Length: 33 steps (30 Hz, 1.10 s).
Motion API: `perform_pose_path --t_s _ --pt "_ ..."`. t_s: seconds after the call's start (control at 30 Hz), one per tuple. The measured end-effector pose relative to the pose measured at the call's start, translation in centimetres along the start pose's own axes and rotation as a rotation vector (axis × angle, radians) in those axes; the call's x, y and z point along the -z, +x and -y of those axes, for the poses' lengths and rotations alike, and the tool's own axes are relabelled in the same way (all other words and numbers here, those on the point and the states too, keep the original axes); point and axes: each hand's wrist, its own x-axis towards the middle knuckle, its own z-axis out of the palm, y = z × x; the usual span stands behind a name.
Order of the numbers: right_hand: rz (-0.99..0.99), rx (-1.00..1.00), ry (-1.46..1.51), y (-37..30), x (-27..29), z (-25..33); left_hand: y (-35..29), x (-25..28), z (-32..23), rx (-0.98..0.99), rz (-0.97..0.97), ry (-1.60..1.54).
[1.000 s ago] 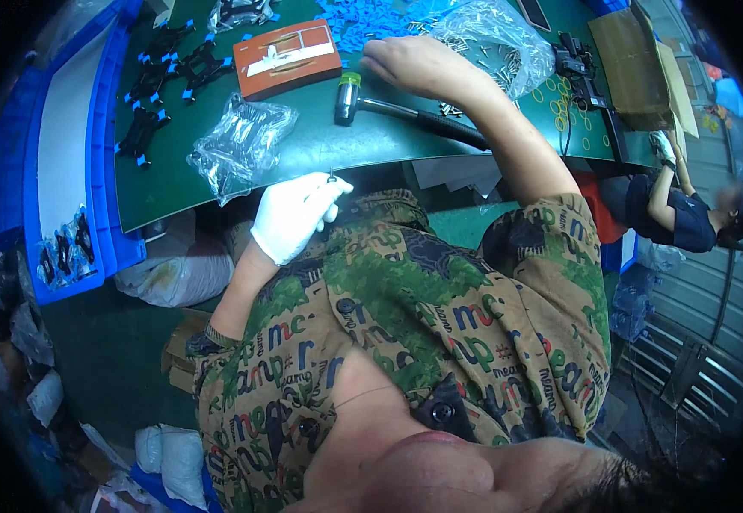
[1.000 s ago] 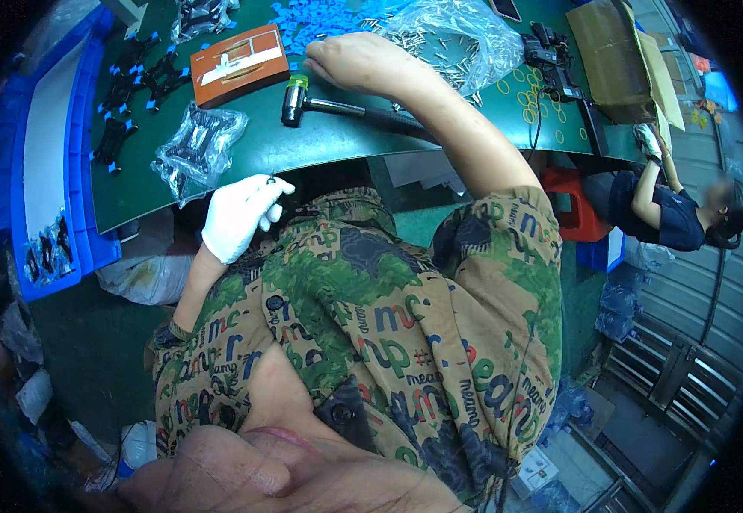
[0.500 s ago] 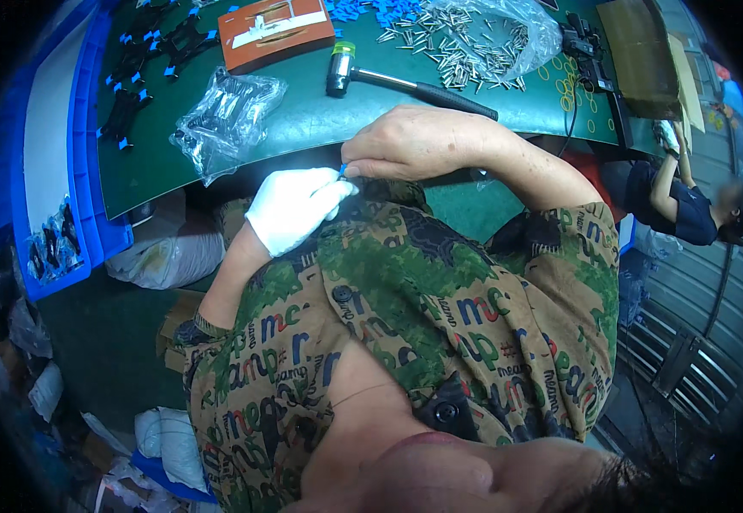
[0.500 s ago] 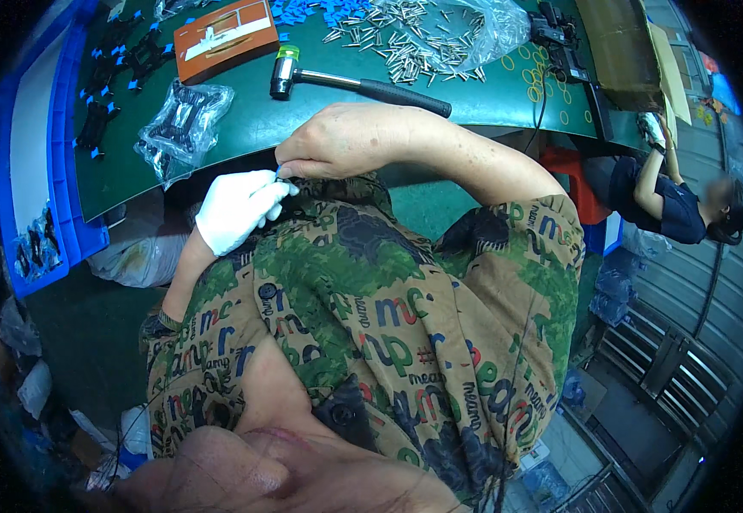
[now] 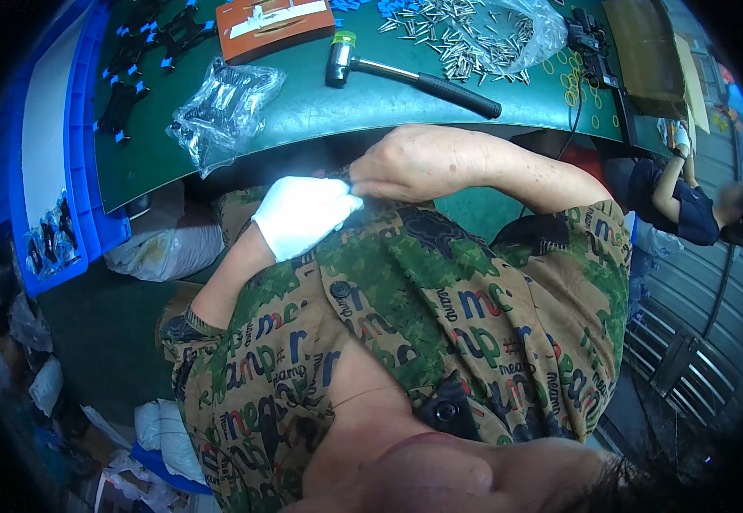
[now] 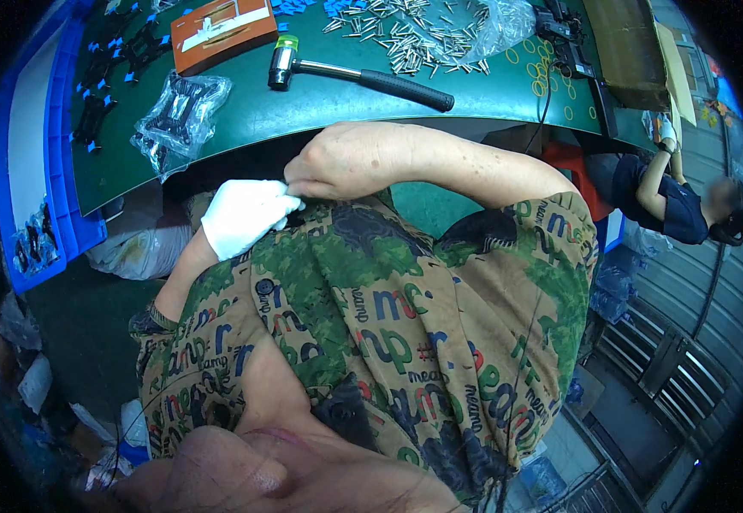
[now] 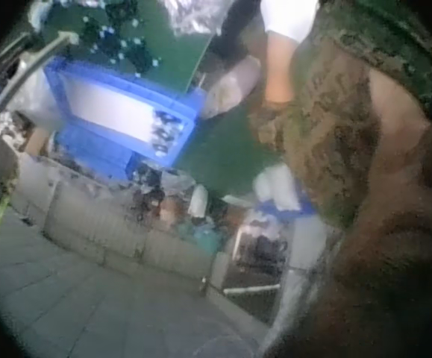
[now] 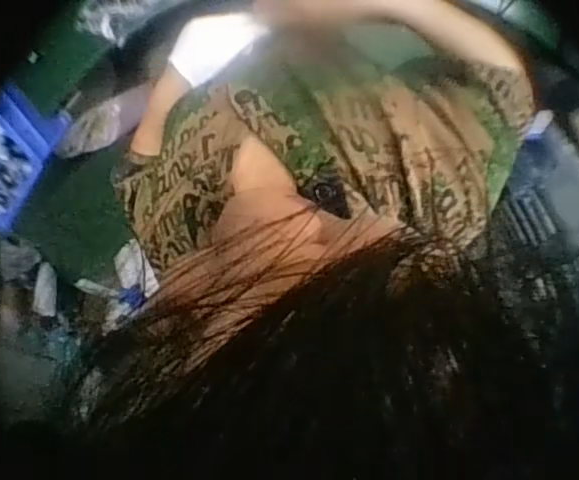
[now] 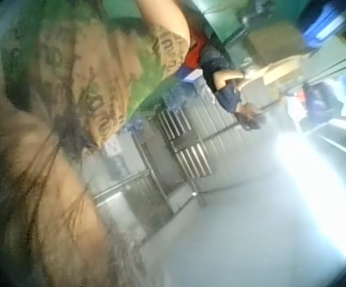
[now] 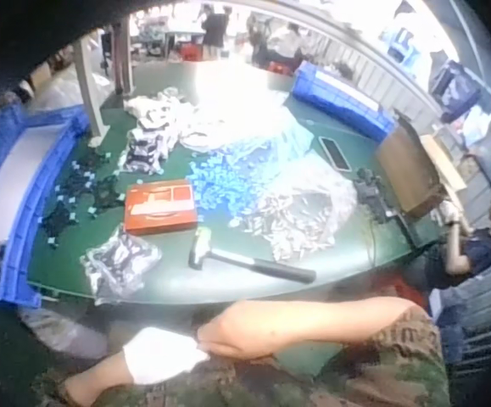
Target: The person assembles small black plastic components by inserting metal pins and securing them with blue plastic caps. They use a hammer to tap the pins into place and place the finished units into a blue bin. The person also handles clear plastic bags containing parts and occasionally picks up a small red box.
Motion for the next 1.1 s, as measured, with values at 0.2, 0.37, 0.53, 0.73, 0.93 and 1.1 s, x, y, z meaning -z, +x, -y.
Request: perform_pose_path --t_s 0.2,0.37,0.53,0.73,0.93,1.1 --pt "0.064 0.063 0.333 1.6 -0.9 -3.1 0.2 -0.1 0.0 0.206 0.021 -0.236" --pt "0.351 -0.156 0.929 1.9 -2.3 -3.7 -0.3 0.7 1.0 0.245 0.05 -0.735" --pt "-0.049 -0.043 0.422 0.9 0.9 -2.4 -0.5 1.8 1.5 0.192 -0.083 -0.55" --pt "-0.786 -0.173 -0.5 -2.9 6.1 -10.3 0.1 5.0 2.6 -0.086 -0.232 -1.108" --pt "-0.631 -0.295 -0.833 -3.9 5.4 -13.3 0.4 4.1 1.8 0.03 -0.349 -0.908" --pt "-0.626 -0.351 -0.787 -4.8 4.7 -13.3 1.1 2.8 1.3 0.048 -0.343 -0.915"
